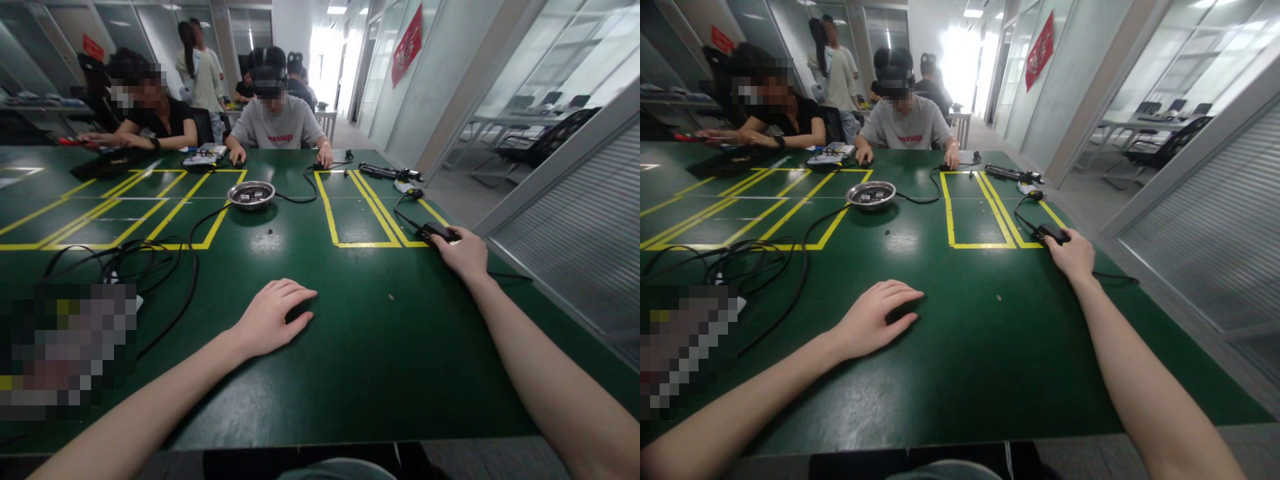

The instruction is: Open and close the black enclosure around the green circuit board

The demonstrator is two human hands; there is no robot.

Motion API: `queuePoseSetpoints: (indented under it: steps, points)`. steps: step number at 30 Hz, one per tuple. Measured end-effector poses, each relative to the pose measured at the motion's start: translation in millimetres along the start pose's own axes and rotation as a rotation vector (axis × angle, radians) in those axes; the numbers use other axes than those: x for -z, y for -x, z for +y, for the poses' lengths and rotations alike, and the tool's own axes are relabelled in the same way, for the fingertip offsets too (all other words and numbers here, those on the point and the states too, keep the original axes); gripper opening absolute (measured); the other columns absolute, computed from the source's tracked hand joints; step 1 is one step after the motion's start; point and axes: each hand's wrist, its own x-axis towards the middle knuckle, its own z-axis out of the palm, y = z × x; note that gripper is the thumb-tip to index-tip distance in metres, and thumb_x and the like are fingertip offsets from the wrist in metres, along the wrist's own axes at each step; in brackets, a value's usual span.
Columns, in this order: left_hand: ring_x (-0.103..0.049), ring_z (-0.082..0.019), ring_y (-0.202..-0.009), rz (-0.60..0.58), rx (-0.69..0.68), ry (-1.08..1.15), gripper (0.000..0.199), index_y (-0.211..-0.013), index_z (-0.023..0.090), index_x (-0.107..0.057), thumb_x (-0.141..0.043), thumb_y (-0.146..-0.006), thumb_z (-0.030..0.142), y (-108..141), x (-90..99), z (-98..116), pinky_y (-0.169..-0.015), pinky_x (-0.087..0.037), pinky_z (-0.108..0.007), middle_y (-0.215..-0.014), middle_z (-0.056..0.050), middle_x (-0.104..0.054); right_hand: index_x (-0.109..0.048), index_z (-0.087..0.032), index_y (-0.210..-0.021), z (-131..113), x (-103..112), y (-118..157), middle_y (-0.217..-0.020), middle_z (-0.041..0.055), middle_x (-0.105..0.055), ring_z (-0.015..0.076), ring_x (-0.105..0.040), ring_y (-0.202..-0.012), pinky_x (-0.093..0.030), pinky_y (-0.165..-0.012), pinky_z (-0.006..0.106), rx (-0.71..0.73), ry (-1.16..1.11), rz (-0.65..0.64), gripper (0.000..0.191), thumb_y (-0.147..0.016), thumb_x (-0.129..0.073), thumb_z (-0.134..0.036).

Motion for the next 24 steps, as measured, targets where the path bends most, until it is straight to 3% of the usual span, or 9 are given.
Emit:
queuePoseSetpoints:
  steps: [3, 7, 10, 13, 19, 21, 24]
  points:
    - [-0.068, -0.026, -0.114, -0.017, 0.003, -0.003, 0.03, -0.126, 0.021, -0.069, -0.064, -0.097, 0.027, 0.4, 0.4, -0.5, -0.099, -0.054, -0.047, -0.122, -0.009, -0.076, -0.07, -0.009, -0.125, -16.3, 12.6, 5.2, -0.105, 0.0208, -0.075, 0.0338, -0.067, -0.1, -0.049, -0.087, 0.04, -0.177, 0.008, -0.045, 0.045, -0.097, -0.054, -0.041]
    - [-0.068, -0.026, -0.115, -0.025, 0.009, -0.002, 0.028, -0.124, 0.021, -0.07, -0.065, -0.097, 0.027, -0.1, 1.4, 0.4, -0.1, -0.054, -0.046, -0.122, -0.008, -0.076, -0.073, -0.006, -0.112, -23.2, 21.2, 7.5, -0.078, 0.0169, -0.072, 0.0296, -0.067, -0.087, -0.046, -0.079, 0.035, -0.219, -0.019, -0.064, 0.04, -0.101, -0.044, -0.031]
    - [-0.068, -0.026, -0.115, -0.029, 0.007, 0.0, 0.028, -0.123, 0.021, -0.07, -0.065, -0.097, 0.027, -0.5, 2.1, 1.5, -0.1, -0.054, -0.045, -0.122, -0.008, -0.076, -0.07, -0.006, -0.12, -19.9, 20.4, 7.0, -0.068, 0.0117, -0.068, 0.0234, -0.064, -0.069, -0.046, -0.068, 0.03, -0.267, -0.074, -0.081, 0.04, -0.102, -0.041, -0.027]
    - [-0.068, -0.026, -0.115, -0.038, 0.007, -0.001, 0.027, -0.123, 0.021, -0.071, -0.065, -0.097, 0.026, -0.6, 2.3, 1.8, -0.1, -0.054, -0.045, -0.122, -0.008, -0.076, -0.066, -0.007, -0.131, -15.7, 17.2, 5.7, -0.078, 0.0126, -0.071, 0.0184, -0.06, -0.057, -0.045, -0.061, 0.028, -0.31, -0.122, -0.088, 0.042, -0.101, -0.041, -0.023]
    - [-0.068, -0.026, -0.115, -0.039, 0.011, -0.004, 0.026, -0.122, 0.019, -0.071, -0.065, -0.098, 0.027, -0.2, 1.7, 0.9, -0.1, -0.054, -0.046, -0.122, -0.008, -0.076, -0.057, -0.008, -0.143, -15.3, 16.6, 6.0, -0.119, 0.0189, -0.071, 0.0131, -0.056, -0.051, -0.05, -0.063, 0.03, -0.301, -0.14, -0.068, 0.049, -0.097, -0.049, -0.023]
    - [-0.068, -0.026, -0.116, -0.044, 0.009, -0.004, 0.026, -0.122, 0.019, -0.071, -0.065, -0.098, 0.027, -0.1, 2.0, 1.3, -0.1, -0.054, -0.046, -0.122, -0.008, -0.076, -0.062, -0.01, -0.138, -16.5, 18.6, 6.9, -0.121, 0.0183, -0.071, 0.0163, -0.06, -0.058, -0.052, -0.07, 0.033, -0.264, -0.13, -0.059, 0.047, -0.096, -0.054, -0.028]
    - [-0.068, -0.026, -0.115, -0.046, 0.001, 0.001, 0.025, -0.121, 0.02, -0.071, -0.064, -0.098, 0.027, -0.4, 2.8, 2.4, -0.1, -0.055, -0.047, -0.122, -0.008, -0.076, -0.073, -0.011, -0.119, -17.4, 21.1, 6.9, -0.12, 0.0194, -0.069, 0.027, -0.067, -0.091, -0.051, -0.09, 0.038, -0.172, -0.107, -0.034, 0.038, -0.09, -0.066, -0.034]
